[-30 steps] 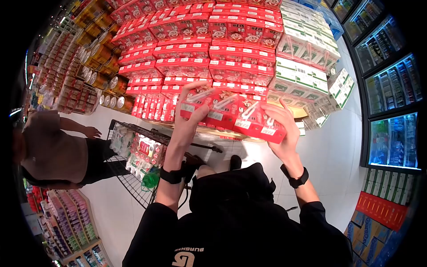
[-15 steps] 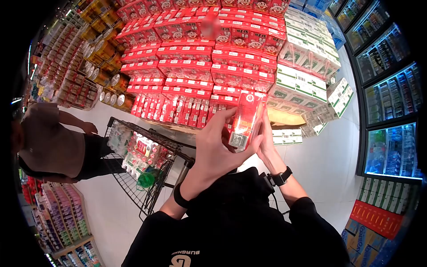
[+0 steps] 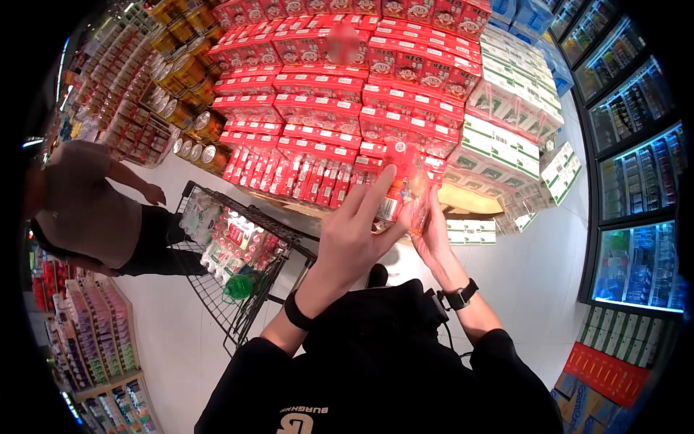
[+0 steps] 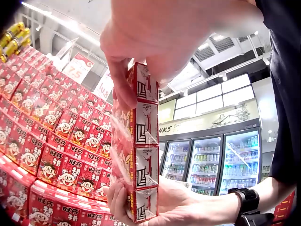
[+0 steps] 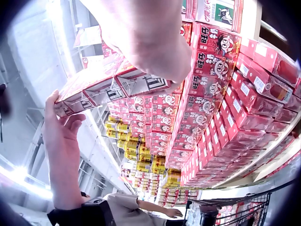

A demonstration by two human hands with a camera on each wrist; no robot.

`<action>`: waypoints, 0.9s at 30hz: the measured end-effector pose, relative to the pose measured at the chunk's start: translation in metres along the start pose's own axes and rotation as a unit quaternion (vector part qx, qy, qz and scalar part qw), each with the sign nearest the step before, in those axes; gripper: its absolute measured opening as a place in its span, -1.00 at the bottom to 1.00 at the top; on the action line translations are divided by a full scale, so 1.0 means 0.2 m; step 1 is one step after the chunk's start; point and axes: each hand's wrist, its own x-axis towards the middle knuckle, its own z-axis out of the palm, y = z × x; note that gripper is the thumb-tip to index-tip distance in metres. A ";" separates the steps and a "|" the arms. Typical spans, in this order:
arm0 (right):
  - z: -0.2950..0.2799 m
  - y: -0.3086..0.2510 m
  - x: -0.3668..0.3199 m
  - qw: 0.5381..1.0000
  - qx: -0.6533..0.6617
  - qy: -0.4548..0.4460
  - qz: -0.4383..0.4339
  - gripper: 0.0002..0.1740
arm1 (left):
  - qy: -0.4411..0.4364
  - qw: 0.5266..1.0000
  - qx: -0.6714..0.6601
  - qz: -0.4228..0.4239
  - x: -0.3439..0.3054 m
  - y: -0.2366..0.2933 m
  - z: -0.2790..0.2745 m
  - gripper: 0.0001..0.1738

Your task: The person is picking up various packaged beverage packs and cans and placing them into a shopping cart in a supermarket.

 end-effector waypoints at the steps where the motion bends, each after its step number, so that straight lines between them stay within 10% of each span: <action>1: -0.01 0.00 0.00 1.000 0.011 -0.015 -0.016 -0.42 | 0.005 1.000 0.013 0.000 0.00 0.00 0.00 -0.42; 6: -0.11 -0.04 -0.01 0.995 0.040 -0.032 -0.081 -0.54 | 0.015 0.978 -0.143 -0.153 0.04 -0.07 -0.02 -0.40; 10: 0.02 -0.18 -0.11 0.983 -0.145 -0.046 -0.106 -0.50 | -0.066 0.862 -0.344 -0.366 0.03 -0.30 -0.08 -0.32; 14: 0.18 -0.20 -0.10 0.924 -0.305 -0.051 -0.227 -0.26 | -0.085 0.801 -0.451 -0.385 0.01 -0.51 -0.13 -0.35; 18: 0.32 -0.15 -0.12 0.880 -0.402 -0.079 -0.240 -0.21 | -0.084 0.837 -0.473 -0.262 -0.11 -0.85 -0.10 -0.27; 22: 0.47 0.03 -0.09 0.705 -0.553 -0.100 -0.433 -0.42 | 0.023 0.615 -0.719 -0.321 -0.08 -0.72 -0.04 0.15; 27: 0.67 0.17 -0.02 0.526 -0.668 -0.225 -0.475 -0.46 | 0.049 0.484 -0.769 -0.416 -0.06 -0.77 -0.11 0.00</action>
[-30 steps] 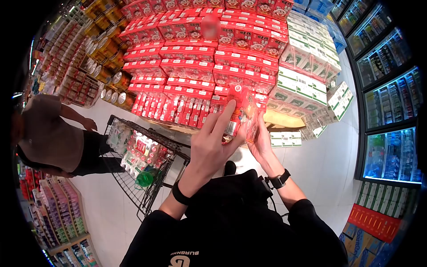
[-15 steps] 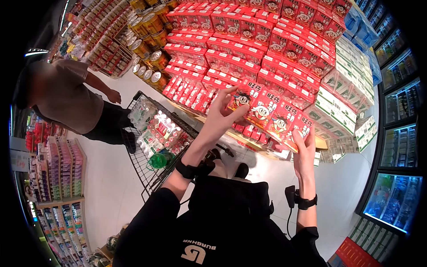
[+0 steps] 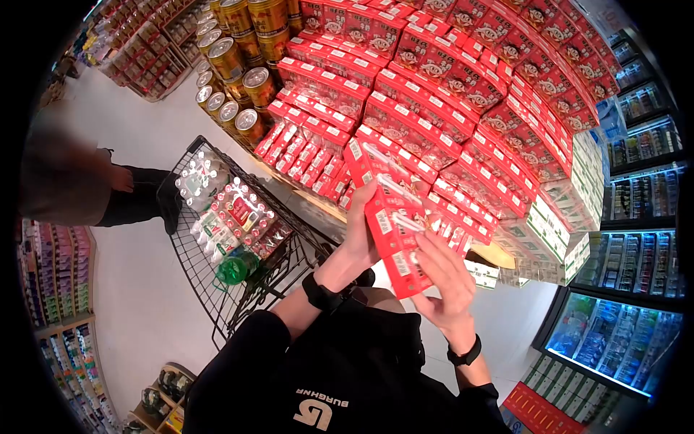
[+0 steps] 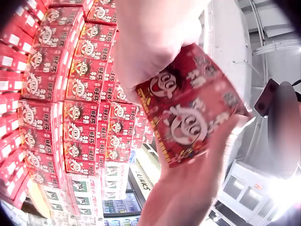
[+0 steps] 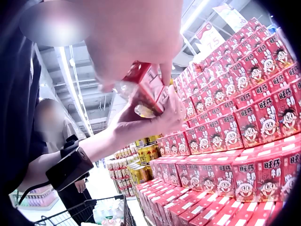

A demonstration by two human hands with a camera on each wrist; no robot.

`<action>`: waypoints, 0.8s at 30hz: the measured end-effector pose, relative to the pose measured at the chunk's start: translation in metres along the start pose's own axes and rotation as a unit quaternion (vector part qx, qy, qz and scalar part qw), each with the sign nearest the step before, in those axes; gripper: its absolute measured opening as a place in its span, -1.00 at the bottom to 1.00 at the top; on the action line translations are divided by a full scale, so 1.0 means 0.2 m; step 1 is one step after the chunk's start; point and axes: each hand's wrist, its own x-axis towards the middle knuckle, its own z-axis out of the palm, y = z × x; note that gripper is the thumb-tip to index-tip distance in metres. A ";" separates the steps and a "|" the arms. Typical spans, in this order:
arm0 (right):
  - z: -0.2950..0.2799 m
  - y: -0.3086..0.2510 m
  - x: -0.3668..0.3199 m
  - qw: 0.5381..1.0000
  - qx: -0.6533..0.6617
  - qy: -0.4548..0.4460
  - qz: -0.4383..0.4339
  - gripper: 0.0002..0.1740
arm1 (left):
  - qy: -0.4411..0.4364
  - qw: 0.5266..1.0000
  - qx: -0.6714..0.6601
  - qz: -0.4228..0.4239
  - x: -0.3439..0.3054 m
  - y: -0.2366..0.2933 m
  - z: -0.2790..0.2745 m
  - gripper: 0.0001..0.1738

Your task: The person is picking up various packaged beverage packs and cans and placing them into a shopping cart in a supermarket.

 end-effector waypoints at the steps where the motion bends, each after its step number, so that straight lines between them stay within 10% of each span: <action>1: 0.00 -0.05 0.05 0.999 -0.001 -0.048 -0.013 -0.40 | -0.052 0.995 -0.090 0.010 0.02 0.01 -0.05 0.03; 4: -0.02 -0.07 0.12 0.992 0.048 -0.111 -0.017 -0.31 | -0.128 0.965 -0.206 -0.104 0.01 0.12 -0.09 -0.05; 9: 0.01 -0.06 0.23 0.986 0.057 -0.147 -0.049 -0.30 | -0.042 0.977 -0.192 -0.085 0.00 0.13 -0.06 0.06; 11: 0.01 -0.09 0.21 0.985 0.026 -0.163 -0.046 -0.28 | -0.147 0.980 -0.128 -0.042 0.05 0.12 -0.11 -0.01; 14: 0.06 0.04 0.03 0.987 0.113 -0.036 0.106 -0.26 | 0.140 0.977 0.125 0.098 0.00 0.06 0.12 -0.16; 18: -0.03 0.28 -0.06 0.846 0.370 0.064 0.378 -0.36 | 0.140 0.908 0.274 0.283 -0.02 -0.08 0.31 0.30; 21: -0.08 0.40 -0.07 0.727 0.540 0.124 0.404 -0.36 | 0.136 0.889 0.308 0.309 0.04 -0.11 0.30 -0.09; 24: -0.16 0.40 -0.07 0.728 0.545 0.148 0.389 -0.36 | 0.117 0.906 0.310 0.262 0.04 -0.12 0.30 -0.41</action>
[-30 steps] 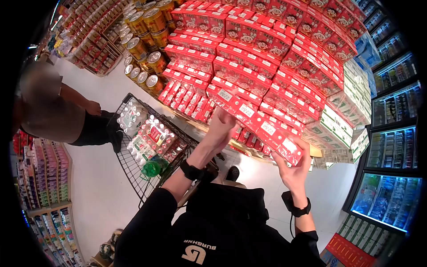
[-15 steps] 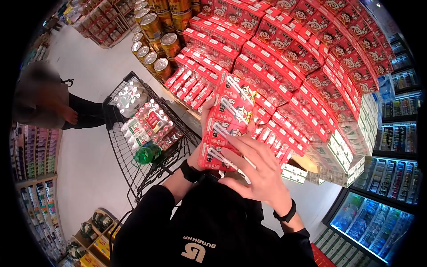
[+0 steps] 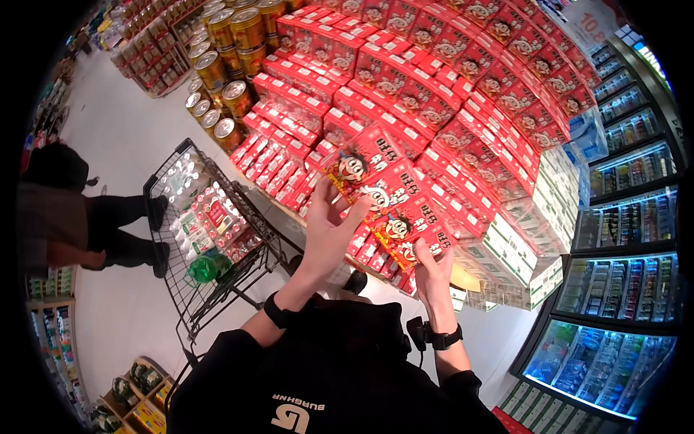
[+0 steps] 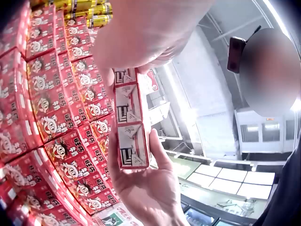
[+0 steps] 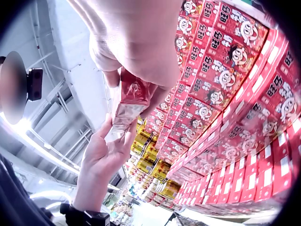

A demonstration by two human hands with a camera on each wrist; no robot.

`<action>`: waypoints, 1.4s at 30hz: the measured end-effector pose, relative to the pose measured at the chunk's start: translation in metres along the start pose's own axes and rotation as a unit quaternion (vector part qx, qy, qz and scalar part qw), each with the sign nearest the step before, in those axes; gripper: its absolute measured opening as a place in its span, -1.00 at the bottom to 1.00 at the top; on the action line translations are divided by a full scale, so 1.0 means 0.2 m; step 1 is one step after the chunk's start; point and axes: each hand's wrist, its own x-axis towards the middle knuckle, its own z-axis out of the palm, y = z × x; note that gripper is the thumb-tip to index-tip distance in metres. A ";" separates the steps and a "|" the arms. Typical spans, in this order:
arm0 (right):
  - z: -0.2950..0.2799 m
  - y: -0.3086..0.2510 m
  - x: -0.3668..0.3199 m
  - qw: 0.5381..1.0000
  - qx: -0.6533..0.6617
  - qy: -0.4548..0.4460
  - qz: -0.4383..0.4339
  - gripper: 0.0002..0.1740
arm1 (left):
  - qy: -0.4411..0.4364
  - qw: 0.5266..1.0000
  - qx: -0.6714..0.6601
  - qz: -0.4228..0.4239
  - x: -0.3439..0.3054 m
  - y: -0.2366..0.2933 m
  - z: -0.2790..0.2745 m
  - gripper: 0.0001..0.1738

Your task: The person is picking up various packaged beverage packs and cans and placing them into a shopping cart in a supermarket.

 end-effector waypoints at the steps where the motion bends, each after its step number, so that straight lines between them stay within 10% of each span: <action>1: -0.04 0.00 0.01 0.999 -0.032 -0.009 -0.017 -0.43 | -0.012 1.000 -0.010 -0.021 0.00 -0.02 -0.01 -0.41; 10: -0.12 -0.33 -0.01 0.898 -0.409 -0.049 -0.156 -0.44 | -0.118 0.984 0.087 -0.106 0.02 -0.09 -0.11 -0.38; 20: -0.12 -1.04 0.30 0.751 -0.568 -0.009 -0.338 -0.47 | -0.276 0.880 0.234 0.309 0.74 0.22 0.47 -0.47; 23: -0.15 -1.20 0.42 0.708 -0.587 0.008 -0.392 -0.47 | -0.297 0.859 0.308 0.282 0.89 0.32 0.64 -0.40; 31: -0.03 -1.39 0.82 0.640 -0.624 0.032 -0.448 -0.42 | -0.201 0.787 0.371 0.449 1.28 0.49 0.78 -0.34; 38: 0.20 -1.38 1.33 0.717 -0.568 0.001 -0.404 -0.34 | -0.100 0.641 0.583 0.489 1.78 0.66 0.56 -0.10; 42: 0.22 -1.32 1.49 0.676 -0.589 -0.019 -0.442 -0.32 | -0.067 0.549 0.642 0.531 1.94 0.67 0.34 -0.02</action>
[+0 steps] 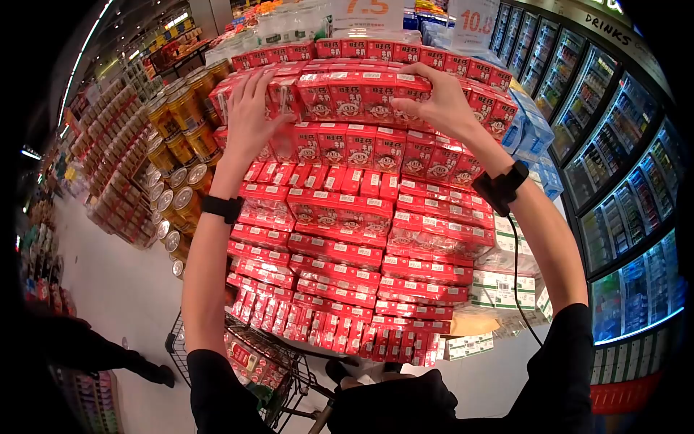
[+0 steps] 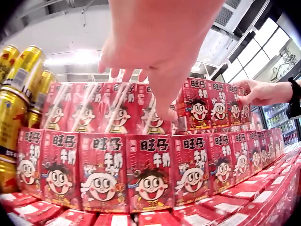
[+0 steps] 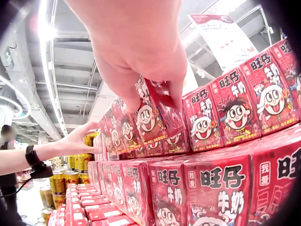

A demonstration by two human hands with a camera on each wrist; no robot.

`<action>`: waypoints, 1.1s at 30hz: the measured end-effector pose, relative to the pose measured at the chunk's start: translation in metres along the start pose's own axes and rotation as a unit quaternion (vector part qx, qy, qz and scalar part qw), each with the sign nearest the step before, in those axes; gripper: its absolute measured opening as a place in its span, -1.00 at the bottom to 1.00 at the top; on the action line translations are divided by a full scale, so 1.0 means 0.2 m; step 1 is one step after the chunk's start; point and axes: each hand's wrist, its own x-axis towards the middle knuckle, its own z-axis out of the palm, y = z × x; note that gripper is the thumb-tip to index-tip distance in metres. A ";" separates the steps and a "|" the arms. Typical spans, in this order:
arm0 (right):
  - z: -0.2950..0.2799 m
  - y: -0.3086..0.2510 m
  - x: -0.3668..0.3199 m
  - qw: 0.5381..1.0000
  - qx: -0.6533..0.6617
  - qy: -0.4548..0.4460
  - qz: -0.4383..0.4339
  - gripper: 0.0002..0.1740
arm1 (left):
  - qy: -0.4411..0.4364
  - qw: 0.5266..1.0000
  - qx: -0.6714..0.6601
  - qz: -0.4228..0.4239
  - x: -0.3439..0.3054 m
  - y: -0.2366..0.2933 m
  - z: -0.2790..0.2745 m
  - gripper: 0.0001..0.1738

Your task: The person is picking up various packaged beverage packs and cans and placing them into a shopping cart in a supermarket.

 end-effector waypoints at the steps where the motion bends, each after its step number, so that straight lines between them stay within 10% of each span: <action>1: 0.03 0.02 0.00 1.000 0.001 0.002 0.008 -0.32 | 0.002 1.000 -0.002 0.005 -0.01 -0.04 0.02 -0.02; 21: 0.14 0.00 0.04 0.957 -0.273 0.050 -0.090 -0.42 | -0.089 0.989 0.027 0.115 0.12 -0.24 -0.02 0.01; 33: 0.18 0.00 0.03 0.945 -0.298 0.065 -0.113 -0.36 | 0.046 0.986 -0.027 0.157 -0.08 -0.22 -0.22 -0.48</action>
